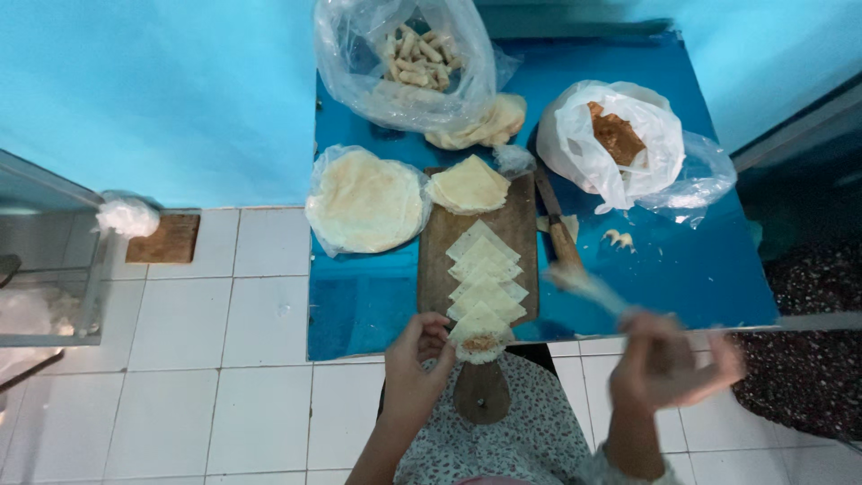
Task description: The person folds square pastry wrappers on a wooden board, spoons brown filling from a plastic bag onto a wrapper, and folds the wrapper over the filling into a filled pastry, stacking finished pieces on the board. They repeat the folding and filling cycle for successive wrappers.
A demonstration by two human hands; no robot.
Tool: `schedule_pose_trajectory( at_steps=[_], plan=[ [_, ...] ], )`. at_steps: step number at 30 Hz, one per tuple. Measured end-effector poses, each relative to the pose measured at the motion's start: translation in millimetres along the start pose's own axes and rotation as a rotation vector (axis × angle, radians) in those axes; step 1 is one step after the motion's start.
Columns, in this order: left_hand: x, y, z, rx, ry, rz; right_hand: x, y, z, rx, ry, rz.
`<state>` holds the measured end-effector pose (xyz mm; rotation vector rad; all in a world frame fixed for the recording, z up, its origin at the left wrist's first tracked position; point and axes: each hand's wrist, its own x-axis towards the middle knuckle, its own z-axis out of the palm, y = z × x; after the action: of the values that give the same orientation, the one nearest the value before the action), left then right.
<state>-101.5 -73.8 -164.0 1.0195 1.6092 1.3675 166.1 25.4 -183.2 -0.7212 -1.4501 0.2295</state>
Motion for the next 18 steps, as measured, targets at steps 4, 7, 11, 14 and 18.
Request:
schedule_pose_trajectory(
  at_steps=[4,7,11,14,18],
  plan=[
    [-3,1,2,0.033,0.002,0.087,80,37,3,-0.247,0.157,-0.091],
    [-6,2,2,0.086,0.001,0.08,132,52,34,-0.293,0.145,-0.133],
    [-7,2,1,0.081,-0.009,0.13,143,27,53,-0.562,-0.128,0.071],
    [-5,3,2,0.103,-0.003,0.116,102,-12,48,-0.74,-0.182,-0.047],
    [-4,6,-2,0.128,-0.017,0.199,25,-62,37,-0.224,-0.444,0.546]
  ],
)
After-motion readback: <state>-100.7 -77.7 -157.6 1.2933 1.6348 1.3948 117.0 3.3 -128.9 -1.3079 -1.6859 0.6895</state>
